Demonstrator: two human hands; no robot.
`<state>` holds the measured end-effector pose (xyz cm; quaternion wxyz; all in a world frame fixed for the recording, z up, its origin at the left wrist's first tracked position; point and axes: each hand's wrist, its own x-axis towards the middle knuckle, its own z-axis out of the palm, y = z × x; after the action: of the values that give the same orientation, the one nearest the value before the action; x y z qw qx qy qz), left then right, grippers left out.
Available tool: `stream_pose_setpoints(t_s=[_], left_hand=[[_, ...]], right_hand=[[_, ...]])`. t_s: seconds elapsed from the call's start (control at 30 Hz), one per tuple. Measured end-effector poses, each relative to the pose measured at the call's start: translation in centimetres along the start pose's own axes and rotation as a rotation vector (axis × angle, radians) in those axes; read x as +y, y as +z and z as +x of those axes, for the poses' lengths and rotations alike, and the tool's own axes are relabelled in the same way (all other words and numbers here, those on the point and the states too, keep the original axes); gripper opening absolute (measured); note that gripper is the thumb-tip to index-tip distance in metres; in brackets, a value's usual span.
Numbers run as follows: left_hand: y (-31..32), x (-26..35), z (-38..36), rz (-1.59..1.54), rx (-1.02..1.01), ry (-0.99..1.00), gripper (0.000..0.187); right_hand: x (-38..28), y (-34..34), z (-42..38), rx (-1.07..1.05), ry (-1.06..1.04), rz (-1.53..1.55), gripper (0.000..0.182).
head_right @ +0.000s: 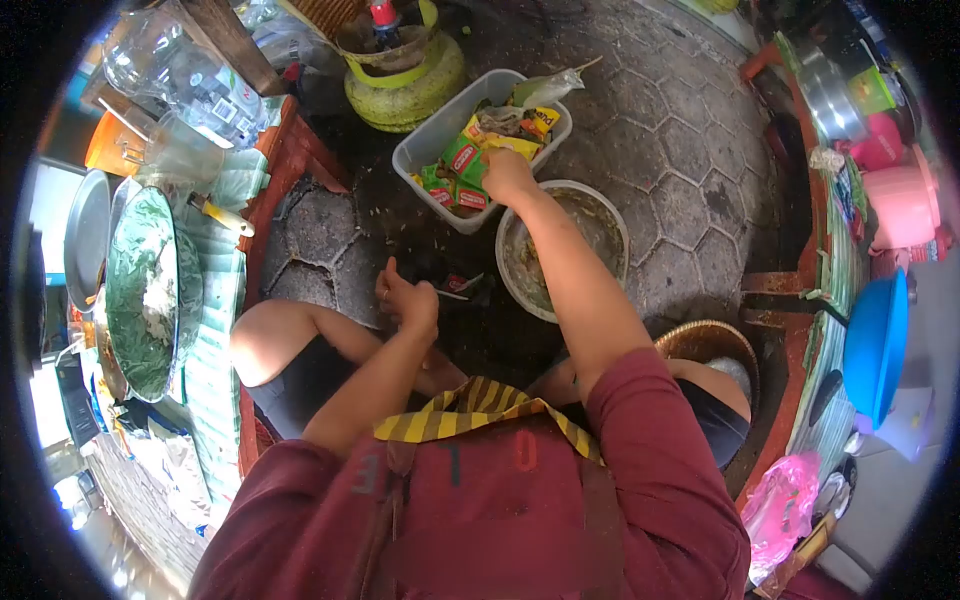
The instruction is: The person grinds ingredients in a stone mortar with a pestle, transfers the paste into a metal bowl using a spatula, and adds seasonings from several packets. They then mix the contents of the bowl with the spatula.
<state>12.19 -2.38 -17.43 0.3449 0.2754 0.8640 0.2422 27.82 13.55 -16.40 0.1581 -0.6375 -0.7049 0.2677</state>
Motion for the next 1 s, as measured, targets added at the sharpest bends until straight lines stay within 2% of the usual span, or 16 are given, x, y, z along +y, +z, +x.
stream_pose_setpoints(t_s=[0.07, 0.13, 0.23, 0.3, 0.33, 0.37, 0.4, 0.47, 0.5, 0.6, 0.63, 0.67, 0.7, 0.8, 0.87, 1.0], left_hand=[[0.4, 0.6, -0.1, 0.025, 0.062, 0.071, 0.070], [1.0, 0.7, -0.1, 0.002, 0.206, 0.241, 0.072], [0.4, 1.6, -0.4, -0.084, 0.204, 0.355, 0.071], [-0.4, 2.5, -0.4, -0.135, 0.236, 0.498, 0.069], [-0.9, 3.0, -0.6, -0.182, 0.263, 0.637, 0.066], [-1.8, 3.9, -1.0, -0.187, 0.264, 0.633, 0.066], [-2.9, 5.1, -1.3, -0.190, 0.187, 0.769, 0.063], [-4.3, 7.4, -0.7, -0.210, 0.092, 1.049, 0.058], [-4.9, 8.8, -0.6, -0.209, 0.081, 1.052, 0.058], [-5.6, 12.2, 0.2, -0.061, -0.307, 1.350, 0.060], [-5.3, 12.8, 1.0, -0.010, -0.441, 1.415, 0.061], [-5.1, 13.4, 1.3, 0.188, -0.473, 1.442, 0.064], [-4.7, 14.1, 1.6, 0.261, -0.653, 1.373, 0.048], [-2.6, 14.9, 0.7, 0.339, -0.766, 1.405, 0.035], [-0.6, 14.3, -0.1, 0.253, -0.947, 1.133, 0.033], [2.4, 12.8, -1.8, 0.371, -0.869, 1.240, 0.034]], right_hand=[[0.6, 0.9, 3.3, 0.011, 0.019, -0.087, 0.025], [1.3, 3.1, 6.3, -0.208, -0.007, -0.559, 0.023], [2.7, 6.2, 7.1, -0.158, -0.056, -0.658, 0.023], [2.7, 6.3, 6.6, -0.058, 0.015, -0.487, 0.021], [1.4, 4.5, 5.6, 0.036, -0.090, -0.399, 0.020], [0.0, 2.5, 4.5, 0.126, -0.193, -0.312, 0.018], [-1.0, 0.6, 3.3, 0.123, -0.195, -0.319, 0.018], [-2.7, -3.4, 1.0, 0.101, -0.453, -0.188, 0.018], [-3.3, -5.0, -0.4, 0.103, -0.442, -0.189, 0.018], [-5.7, -10.0, -4.9, -0.394, -0.403, -0.119, 0.014], [-5.8, -10.8, -5.7, -0.373, -0.382, -0.118, 0.014], [-5.7, -11.6, -6.5, -0.390, -0.379, -0.121, 0.014], [-5.4, -12.3, -7.2, -0.407, -0.374, -0.125, 0.014], [-2.1, -12.1, -8.7, -0.299, -0.293, -0.072, 0.014], [-1.4, -12.6, -10.1, -0.295, -0.224, -0.025, 0.015], [0.9, -11.6, -12.0, -0.223, -0.126, 0.012, 0.016]])
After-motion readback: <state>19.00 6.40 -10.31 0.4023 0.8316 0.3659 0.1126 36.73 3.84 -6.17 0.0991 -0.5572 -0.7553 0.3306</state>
